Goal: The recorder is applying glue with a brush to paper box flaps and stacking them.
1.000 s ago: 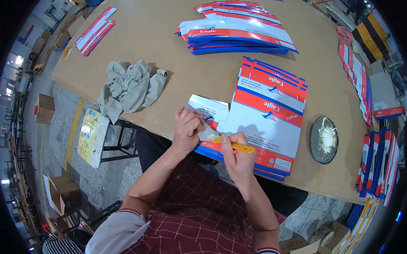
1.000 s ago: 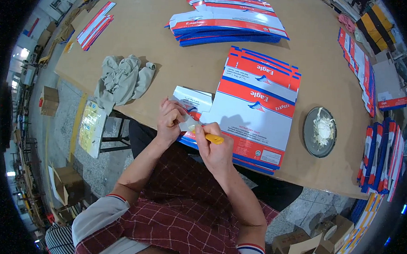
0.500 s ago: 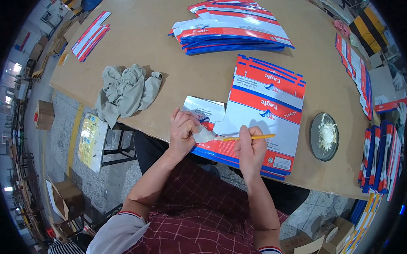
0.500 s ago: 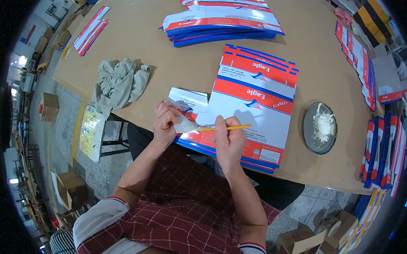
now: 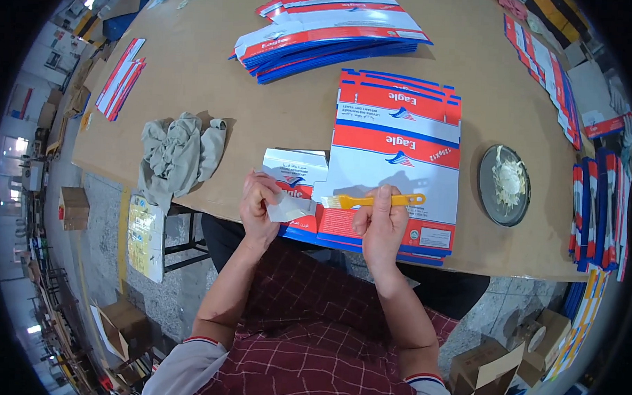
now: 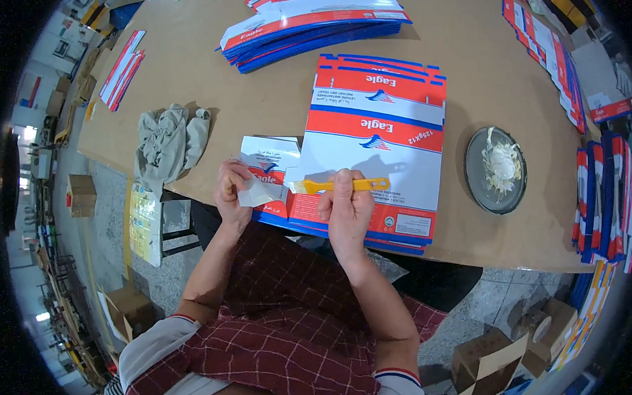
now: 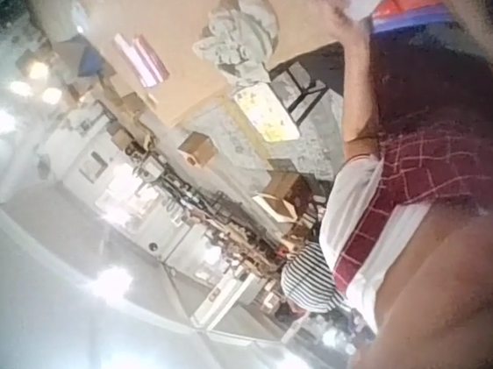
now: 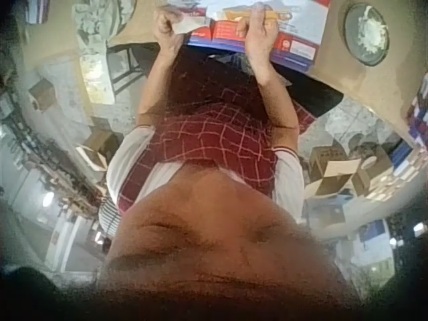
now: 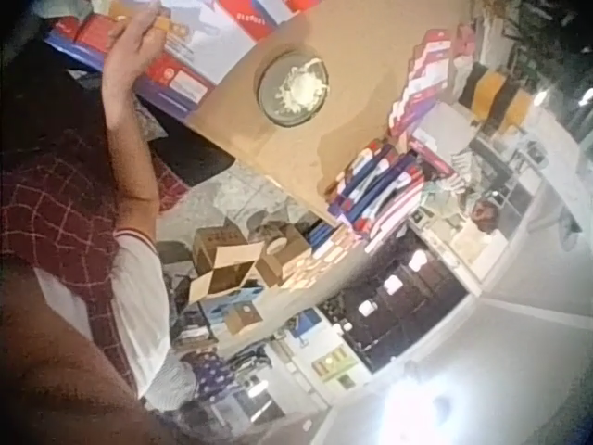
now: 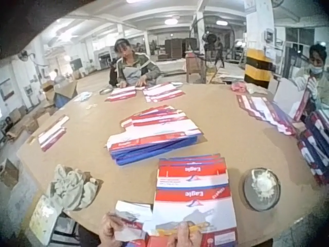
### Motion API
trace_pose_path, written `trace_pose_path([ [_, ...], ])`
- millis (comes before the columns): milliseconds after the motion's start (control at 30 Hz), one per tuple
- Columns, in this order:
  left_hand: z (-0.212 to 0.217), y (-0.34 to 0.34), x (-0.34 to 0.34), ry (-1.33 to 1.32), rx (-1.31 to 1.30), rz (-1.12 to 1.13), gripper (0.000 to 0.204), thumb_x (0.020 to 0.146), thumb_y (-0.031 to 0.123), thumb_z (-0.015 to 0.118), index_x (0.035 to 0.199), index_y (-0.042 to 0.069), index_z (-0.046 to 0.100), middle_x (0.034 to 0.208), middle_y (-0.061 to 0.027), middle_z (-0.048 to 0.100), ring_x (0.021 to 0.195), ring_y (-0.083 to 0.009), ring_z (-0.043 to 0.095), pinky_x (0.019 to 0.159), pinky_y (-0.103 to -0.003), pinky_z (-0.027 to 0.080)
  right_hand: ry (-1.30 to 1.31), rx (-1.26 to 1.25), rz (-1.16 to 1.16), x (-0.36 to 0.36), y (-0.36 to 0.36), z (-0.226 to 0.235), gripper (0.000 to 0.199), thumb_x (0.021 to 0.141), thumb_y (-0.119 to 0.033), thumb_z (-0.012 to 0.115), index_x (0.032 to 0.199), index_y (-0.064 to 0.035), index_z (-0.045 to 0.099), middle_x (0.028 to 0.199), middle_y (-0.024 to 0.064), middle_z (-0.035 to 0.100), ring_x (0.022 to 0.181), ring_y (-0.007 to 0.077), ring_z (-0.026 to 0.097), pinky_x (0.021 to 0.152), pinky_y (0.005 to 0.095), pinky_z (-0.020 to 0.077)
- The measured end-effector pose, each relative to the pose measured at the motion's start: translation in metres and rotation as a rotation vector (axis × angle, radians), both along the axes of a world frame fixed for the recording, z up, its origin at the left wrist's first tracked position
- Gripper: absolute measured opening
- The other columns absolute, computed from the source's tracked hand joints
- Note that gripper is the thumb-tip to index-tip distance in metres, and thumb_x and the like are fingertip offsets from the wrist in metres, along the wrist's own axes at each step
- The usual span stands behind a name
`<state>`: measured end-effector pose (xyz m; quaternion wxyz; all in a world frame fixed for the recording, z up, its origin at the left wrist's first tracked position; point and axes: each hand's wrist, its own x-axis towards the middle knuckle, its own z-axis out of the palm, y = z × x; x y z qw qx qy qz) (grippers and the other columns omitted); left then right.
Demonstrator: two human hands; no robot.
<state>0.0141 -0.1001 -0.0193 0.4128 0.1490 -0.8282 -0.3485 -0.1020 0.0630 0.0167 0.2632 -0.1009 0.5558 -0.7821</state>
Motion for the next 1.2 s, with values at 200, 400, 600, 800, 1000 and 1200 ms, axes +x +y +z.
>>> trace_pose_path([
  [200,0.001,0.001,0.001,0.049,-0.031,-0.018,0.025,0.069,0.009,0.06,0.068,0.01,0.034,0.076,-0.0064,0.045,0.076,-0.021,0.043,0.08,-0.033,0.035,-0.051,-0.035,-0.071,0.018,0.011,-0.003,0.034,0.096,-0.035,0.035,0.085,-0.0049,0.046,0.046,0.0017,0.041,0.04,0.0075,0.04,0.04,0.0192,0.0307],
  [400,0.001,0.001,0.004,0.044,-0.006,-0.024,0.025,0.072,0.012,0.057,0.068,0.01,0.032,0.078,-0.0076,0.044,0.079,-0.0213,0.042,0.077,-0.032,0.035,0.033,0.024,-0.018,0.021,0.014,-0.005,0.034,0.096,-0.03,0.037,0.081,-0.0026,0.05,0.052,-0.0006,0.044,0.043,0.0038,0.038,0.041,0.0177,0.0287],
  [600,-0.003,-0.003,0.006,0.107,0.067,-0.027,0.025,0.072,0.011,0.058,0.068,0.01,0.033,0.078,-0.0075,0.045,0.079,-0.0219,0.043,0.076,-0.032,0.035,0.061,0.051,-0.032,0.026,0.018,0.002,0.03,0.095,-0.026,0.04,0.081,-0.0019,0.051,0.054,-0.0003,0.044,0.044,0.004,0.039,0.041,0.0186,0.0295],
  [800,-0.006,-0.003,0.006,0.162,0.159,-0.023,0.026,0.072,0.009,0.058,0.067,0.01,0.032,0.077,-0.0073,0.046,0.077,-0.0213,0.043,0.076,-0.031,0.037,0.069,0.04,0.0,0.035,0.02,0.007,0.031,0.095,-0.026,0.041,0.081,-0.0013,0.051,0.054,0.0008,0.045,0.045,0.0045,0.04,0.041,0.0194,0.0317],
  [1000,-0.004,-0.004,0.006,0.182,0.202,-0.042,0.026,0.074,0.007,0.056,0.067,0.01,0.031,0.079,-0.0066,0.046,0.079,-0.0192,0.042,0.076,-0.029,0.036,0.095,0.068,-0.013,0.04,0.019,0.006,0.031,0.095,-0.027,0.04,0.08,-0.0018,0.051,0.052,0.0002,0.045,0.044,0.0048,0.041,0.042,0.0195,0.0323],
  [1200,-0.004,-0.003,0.006,0.213,0.28,-0.073,0.025,0.075,0.006,0.055,0.068,0.01,0.031,0.08,-0.0065,0.046,0.079,-0.0181,0.042,0.075,-0.028,0.035,0.035,0.037,-0.012,0.042,0.015,0.005,0.031,0.096,-0.027,0.04,0.081,-0.0023,0.051,0.052,-0.0001,0.044,0.044,0.0046,0.04,0.041,0.0195,0.0313],
])
